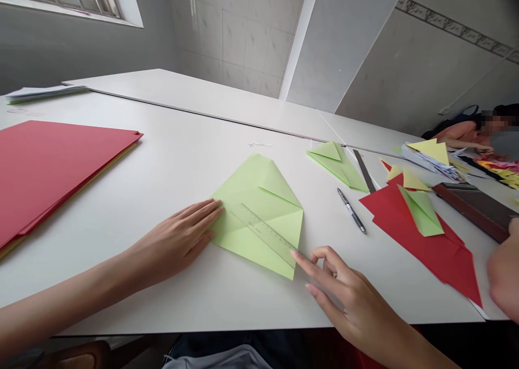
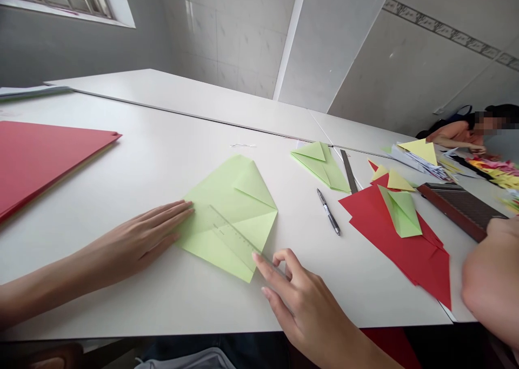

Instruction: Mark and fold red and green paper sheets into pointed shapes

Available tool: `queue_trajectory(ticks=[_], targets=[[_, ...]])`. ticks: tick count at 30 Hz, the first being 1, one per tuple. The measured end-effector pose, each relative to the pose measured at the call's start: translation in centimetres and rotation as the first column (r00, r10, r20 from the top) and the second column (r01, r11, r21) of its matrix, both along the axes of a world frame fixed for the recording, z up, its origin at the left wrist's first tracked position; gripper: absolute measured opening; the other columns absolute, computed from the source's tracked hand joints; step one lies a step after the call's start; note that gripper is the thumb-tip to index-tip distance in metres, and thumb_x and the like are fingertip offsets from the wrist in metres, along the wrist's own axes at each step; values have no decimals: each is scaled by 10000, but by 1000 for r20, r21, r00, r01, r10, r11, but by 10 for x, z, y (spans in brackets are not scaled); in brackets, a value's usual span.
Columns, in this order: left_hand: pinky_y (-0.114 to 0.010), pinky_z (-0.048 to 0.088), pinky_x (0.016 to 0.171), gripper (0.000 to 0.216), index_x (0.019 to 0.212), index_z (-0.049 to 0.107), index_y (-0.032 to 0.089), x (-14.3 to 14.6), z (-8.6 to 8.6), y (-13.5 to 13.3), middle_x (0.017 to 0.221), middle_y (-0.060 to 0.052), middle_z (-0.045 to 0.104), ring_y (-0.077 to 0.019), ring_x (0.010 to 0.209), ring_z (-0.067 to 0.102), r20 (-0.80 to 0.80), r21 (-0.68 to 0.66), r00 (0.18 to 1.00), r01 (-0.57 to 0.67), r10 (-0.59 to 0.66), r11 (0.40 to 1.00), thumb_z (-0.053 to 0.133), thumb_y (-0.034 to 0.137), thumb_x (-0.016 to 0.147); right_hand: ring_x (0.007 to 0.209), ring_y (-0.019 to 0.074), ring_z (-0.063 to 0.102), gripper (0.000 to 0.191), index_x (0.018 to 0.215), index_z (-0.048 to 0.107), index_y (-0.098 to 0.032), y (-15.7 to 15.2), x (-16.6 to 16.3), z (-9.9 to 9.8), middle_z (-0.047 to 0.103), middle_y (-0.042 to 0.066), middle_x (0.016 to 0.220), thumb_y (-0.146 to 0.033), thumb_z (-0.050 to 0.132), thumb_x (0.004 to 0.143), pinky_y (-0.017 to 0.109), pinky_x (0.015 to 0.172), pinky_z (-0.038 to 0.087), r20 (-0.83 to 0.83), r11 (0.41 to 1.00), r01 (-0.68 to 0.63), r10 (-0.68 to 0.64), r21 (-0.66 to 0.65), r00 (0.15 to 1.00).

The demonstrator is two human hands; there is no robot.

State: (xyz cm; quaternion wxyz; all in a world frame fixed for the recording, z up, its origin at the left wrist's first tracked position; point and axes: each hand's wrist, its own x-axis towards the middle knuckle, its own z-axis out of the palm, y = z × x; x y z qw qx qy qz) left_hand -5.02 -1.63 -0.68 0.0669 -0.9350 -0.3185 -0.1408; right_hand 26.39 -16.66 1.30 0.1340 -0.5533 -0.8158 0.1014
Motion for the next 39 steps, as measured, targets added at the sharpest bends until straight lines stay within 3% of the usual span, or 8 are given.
queue_trajectory(ticks=[3,7,11,15,18,24,31,39], targets=[[-405,409,1111,447,1401,482,181,4,1,-1,1418,-80,514,-232,1326,472,39,-17,998,56,-55,998,313,262,994,553,83,511,500,1503,304,-265,9,-3,-1,521,72,1068,-242,364,1007,247,521,490,-29,997,15,-13,82,999],[-376,448,1082,449,1371,520,231,8,4,-5,1381,-57,555,-212,1285,518,73,-3,985,154,-154,988,340,143,969,672,121,593,480,1475,367,-253,24,-9,-10,540,81,1067,-227,383,996,263,550,510,-52,985,7,3,174,999],[-347,497,1019,510,1331,557,227,15,7,-20,1339,-52,593,-204,1247,551,68,16,978,199,-199,980,332,22,921,773,171,608,462,1435,439,-197,38,-13,-18,560,97,1029,-203,409,974,315,622,549,32,974,-29,22,226,999],[-390,453,1066,446,1393,487,199,24,9,-43,1415,-63,520,-246,1318,478,8,-17,967,254,-254,967,397,151,959,813,185,610,452,1416,468,-180,43,-14,-19,556,100,1019,-198,414,968,328,652,567,108,981,-54,35,186,994],[-411,369,1139,541,1486,335,194,28,12,-58,1505,-36,394,-263,1407,349,-31,-77,959,279,-282,957,444,277,963,814,185,613,453,1423,463,-194,46,-13,-17,553,101,1045,-214,417,973,319,623,566,119,985,-51,32,162,992],[-424,271,1190,677,1539,119,211,26,16,-64,1543,-33,299,-247,1456,213,-38,-218,954,283,-298,934,461,339,968,862,219,616,440,1415,476,-188,54,-11,-16,557,118,1059,-239,408,983,314,554,551,170,982,-45,14,182,985],[-434,225,1202,676,1538,120,184,25,16,-59,1553,-44,259,-253,1462,178,-43,-260,944,305,-327,916,443,368,973,908,234,615,446,1420,473,-183,63,-7,-16,569,129,1059,-176,400,980,330,598,552,245,972,-85,29,221,969],[-424,230,1197,662,1533,156,204,23,17,-60,1549,-34,284,-250,1461,189,-1,-286,949,303,-316,909,466,355,968,899,221,592,437,1401,497,-192,66,-1,-20,572,113,1042,-165,448,968,338,658,542,217,963,-72,15,260,976]])
